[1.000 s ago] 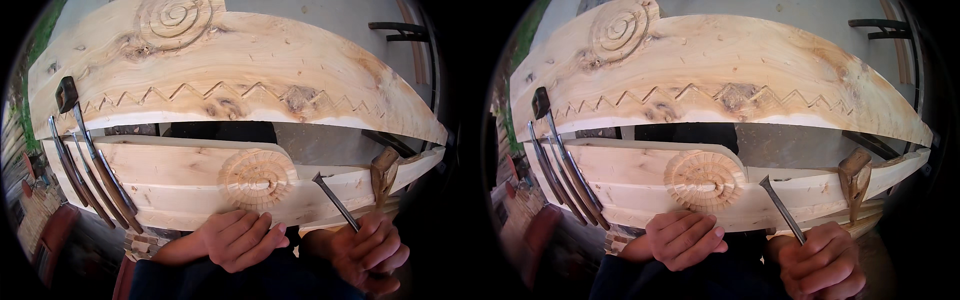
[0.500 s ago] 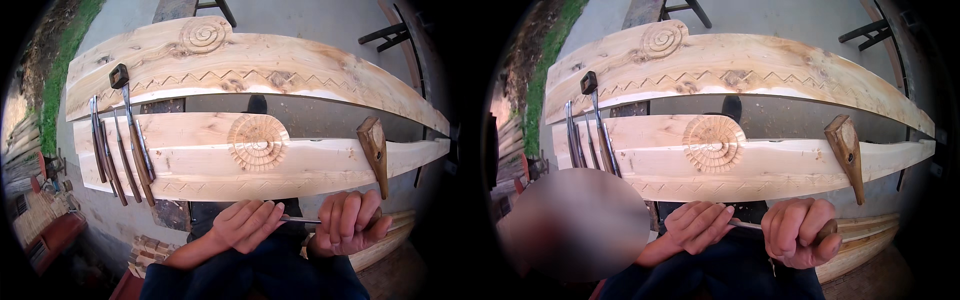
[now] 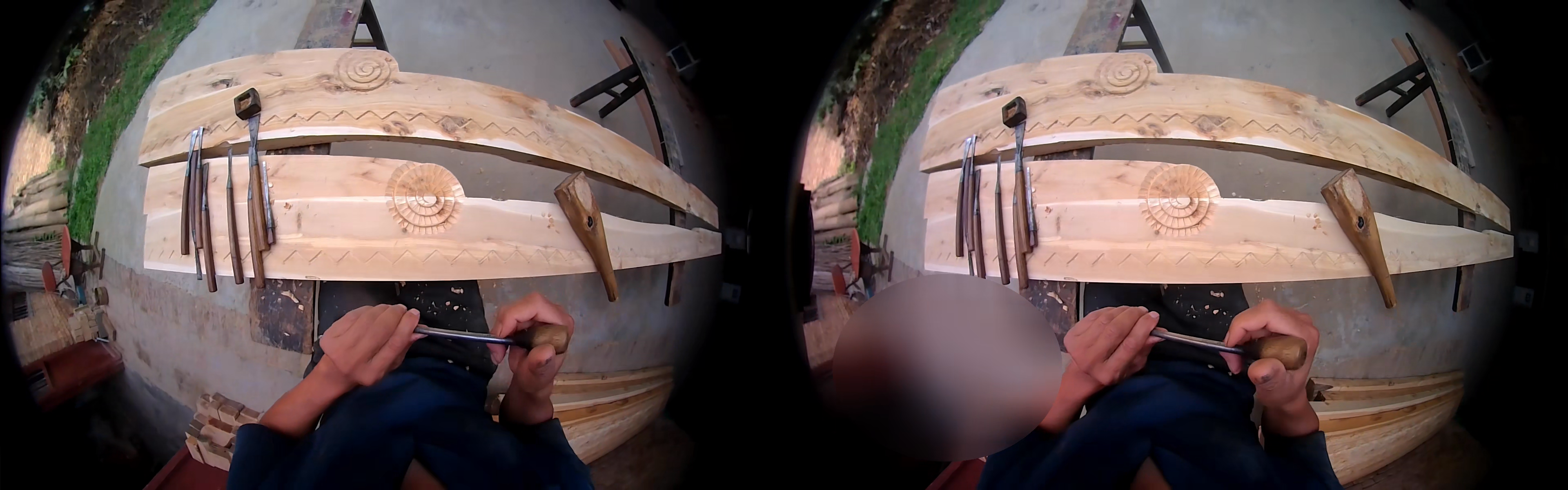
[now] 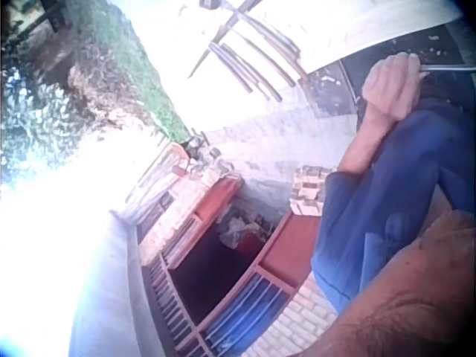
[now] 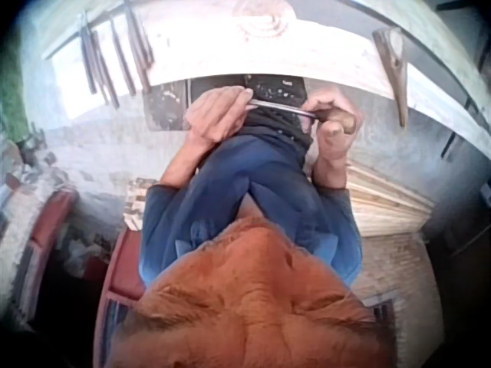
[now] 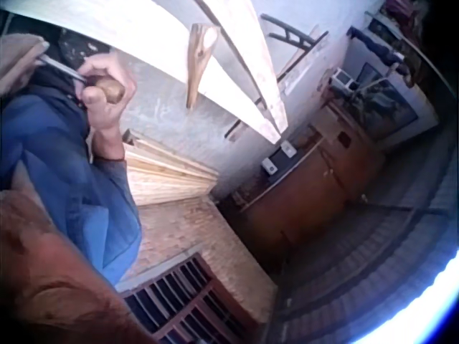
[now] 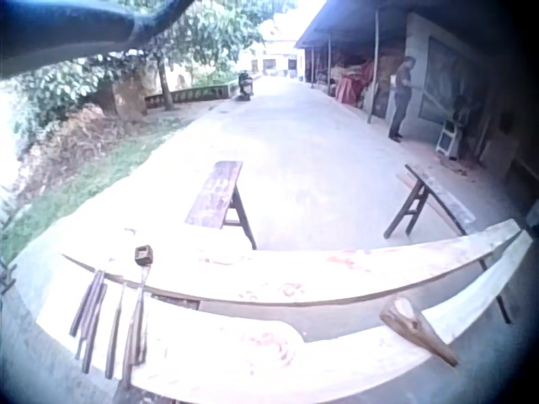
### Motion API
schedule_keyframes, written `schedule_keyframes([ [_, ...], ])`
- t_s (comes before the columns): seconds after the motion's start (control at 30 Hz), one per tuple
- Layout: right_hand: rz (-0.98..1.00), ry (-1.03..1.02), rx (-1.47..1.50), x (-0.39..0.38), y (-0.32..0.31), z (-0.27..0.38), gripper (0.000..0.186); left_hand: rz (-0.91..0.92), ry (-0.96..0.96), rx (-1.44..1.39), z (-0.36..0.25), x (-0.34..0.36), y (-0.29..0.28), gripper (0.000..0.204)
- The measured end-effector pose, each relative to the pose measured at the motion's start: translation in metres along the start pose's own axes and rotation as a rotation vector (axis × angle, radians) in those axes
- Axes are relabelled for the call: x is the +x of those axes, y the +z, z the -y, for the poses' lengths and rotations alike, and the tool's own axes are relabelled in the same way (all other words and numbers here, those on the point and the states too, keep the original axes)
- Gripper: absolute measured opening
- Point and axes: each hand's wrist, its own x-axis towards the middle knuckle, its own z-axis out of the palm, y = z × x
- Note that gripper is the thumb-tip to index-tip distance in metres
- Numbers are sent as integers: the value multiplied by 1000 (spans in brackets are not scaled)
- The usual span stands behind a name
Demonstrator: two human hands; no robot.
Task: The person carves a circular decorative pattern on a long wooden board using a chisel, holding the tool with both hands and applying pressure to shave off small pieces of wood.
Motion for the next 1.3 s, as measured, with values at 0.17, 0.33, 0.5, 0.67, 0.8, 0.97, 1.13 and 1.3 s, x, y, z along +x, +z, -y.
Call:
schedule_keyframes([
  [0.17,-122,-40,154,-15,-3,-10,41,-53,62,-52,-9,0,11,33],
  [0.33,-142,-8,180,-12,0,-7,26,-49,42,-51,-9,2,11,32],
  [0.5,-203,-101,203,-1,-3,-9,32,-34,10,-51,4,10,14,31],
  [0.67,-290,-259,92,25,-19,-16,42,-58,-119,-8,26,17,23,23],
  [0.8,-285,-253,-19,42,-12,-23,44,-70,-159,-54,36,27,33,24],
  [0.97,19,-510,-428,79,27,-25,40,-46,-119,-113,46,50,53,33],
  [1.13,86,-550,-614,95,40,-17,40,-29,-186,-21,61,54,66,33],
  [1.3,-12,-854,-756,126,72,-27,36,146,-795,-522,60,50,69,24],
])
